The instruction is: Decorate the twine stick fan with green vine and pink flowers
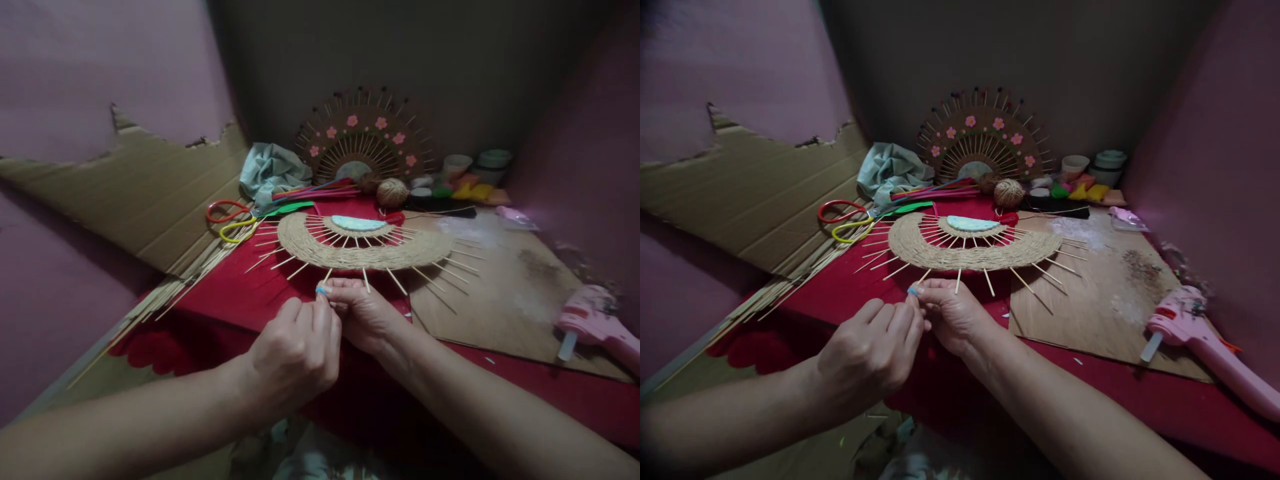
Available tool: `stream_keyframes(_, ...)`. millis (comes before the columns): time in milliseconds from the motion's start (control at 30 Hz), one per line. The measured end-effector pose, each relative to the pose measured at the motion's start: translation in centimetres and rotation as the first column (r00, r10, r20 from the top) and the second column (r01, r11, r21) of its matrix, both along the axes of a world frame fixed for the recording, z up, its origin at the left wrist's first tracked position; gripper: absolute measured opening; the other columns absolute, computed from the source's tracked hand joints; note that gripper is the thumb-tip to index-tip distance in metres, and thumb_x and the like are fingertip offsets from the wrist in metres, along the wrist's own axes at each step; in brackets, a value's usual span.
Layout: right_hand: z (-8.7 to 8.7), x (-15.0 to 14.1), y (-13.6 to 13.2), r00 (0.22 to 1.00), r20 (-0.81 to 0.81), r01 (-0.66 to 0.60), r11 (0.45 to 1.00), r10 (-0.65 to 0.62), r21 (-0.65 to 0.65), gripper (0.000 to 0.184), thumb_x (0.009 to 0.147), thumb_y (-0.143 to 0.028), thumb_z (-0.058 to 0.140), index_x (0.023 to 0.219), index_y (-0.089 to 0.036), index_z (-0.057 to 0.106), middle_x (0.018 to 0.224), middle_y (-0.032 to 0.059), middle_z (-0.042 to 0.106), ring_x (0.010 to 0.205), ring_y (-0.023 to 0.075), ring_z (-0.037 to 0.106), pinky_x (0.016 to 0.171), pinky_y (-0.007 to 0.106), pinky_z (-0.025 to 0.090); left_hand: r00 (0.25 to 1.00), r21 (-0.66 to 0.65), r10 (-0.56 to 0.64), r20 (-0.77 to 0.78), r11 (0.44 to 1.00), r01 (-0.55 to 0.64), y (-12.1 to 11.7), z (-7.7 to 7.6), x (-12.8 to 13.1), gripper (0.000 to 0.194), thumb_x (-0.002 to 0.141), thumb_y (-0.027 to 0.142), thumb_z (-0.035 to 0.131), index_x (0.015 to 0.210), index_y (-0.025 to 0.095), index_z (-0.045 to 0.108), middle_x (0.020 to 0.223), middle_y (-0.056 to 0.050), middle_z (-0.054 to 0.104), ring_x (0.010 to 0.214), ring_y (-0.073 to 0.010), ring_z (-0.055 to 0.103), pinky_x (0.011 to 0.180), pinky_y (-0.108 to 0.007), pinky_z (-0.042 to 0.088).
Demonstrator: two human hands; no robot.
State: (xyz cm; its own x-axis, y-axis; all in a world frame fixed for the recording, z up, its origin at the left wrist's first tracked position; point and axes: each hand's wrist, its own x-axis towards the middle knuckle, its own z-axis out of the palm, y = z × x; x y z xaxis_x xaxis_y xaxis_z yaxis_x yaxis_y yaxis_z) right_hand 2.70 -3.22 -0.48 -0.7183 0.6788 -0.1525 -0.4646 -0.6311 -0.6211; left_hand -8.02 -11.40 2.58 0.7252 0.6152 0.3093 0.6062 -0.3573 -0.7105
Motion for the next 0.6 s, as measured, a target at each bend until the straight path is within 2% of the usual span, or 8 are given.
stream_keyframes(133, 0.0, 0.1, 0.0, 1.000, 0.013, 0.010, 1.000, -0.010, -0.004, 0.017, 0.052, -0.016, 0.077, 0.056, -0.012, 0.061, 0.044, -0.0047, 0.053, 0.039, 0.0039, 0.037, 0.036, 0.017, 0.025, 1.000, -0.014, -0.016, -0.012, 1.000, 0.016, 0.2, 0.0, -0.2, 0.017, 0.084, 0.014, 0.054, 0.089, 0.002, 0.064, 0.077, -0.017, 0.067, 0.057, -0.0235, 0.060, 0.046, -0.034, 0.042)
stream_keyframes(267, -0.1, 0.2, 0.0, 1.000, 0.020, 0.014, 1.000, -0.014, -0.013, 0.017, 0.053, -0.016, 0.077, 0.059, -0.012, 0.062, 0.045, -0.0050, 0.053, 0.039, 0.0035, 0.037, 0.036, 0.016, 0.027, 0.997, -0.047, -0.064, 0.050, 0.997, 0.066, 0.4, 0.2, -0.8, 0.013, 0.085, 0.011, 0.051, 0.086, 0.004, 0.063, 0.068, -0.010, 0.064, 0.056, -0.0213, 0.058, 0.047, -0.033, 0.042)
stream_keyframes(433, -0.3, 0.2, 0.0, 1.000, 0.027, 0.016, 1.000, -0.016, -0.016, 0.017, 0.054, -0.016, 0.077, 0.059, -0.012, 0.061, 0.048, -0.0032, 0.055, 0.043, 0.0057, 0.042, 0.036, 0.016, 0.030, 0.989, 0.000, -0.117, 0.088, 0.993, 0.117, 0.5, -0.3, -1.7, 0.014, 0.087, 0.011, 0.049, 0.087, 0.004, 0.061, 0.068, -0.009, 0.062, 0.056, -0.0203, 0.057, 0.050, -0.034, 0.042)
stream_keyframes(600, -0.3, 0.2, 0.0, 0.999, 0.024, 0.023, 1.000, -0.023, -0.011, 0.015, 0.056, -0.015, 0.075, 0.058, -0.013, 0.061, 0.049, -0.0025, 0.055, 0.045, 0.0058, 0.042, 0.037, 0.016, 0.030, 0.994, -0.041, -0.093, 0.060, 0.995, 0.095, 0.7, -0.1, -2.1, 0.014, 0.087, 0.012, 0.049, 0.085, 0.006, 0.061, 0.067, -0.007, 0.060, 0.055, -0.0194, 0.055, 0.050, -0.033, 0.042)
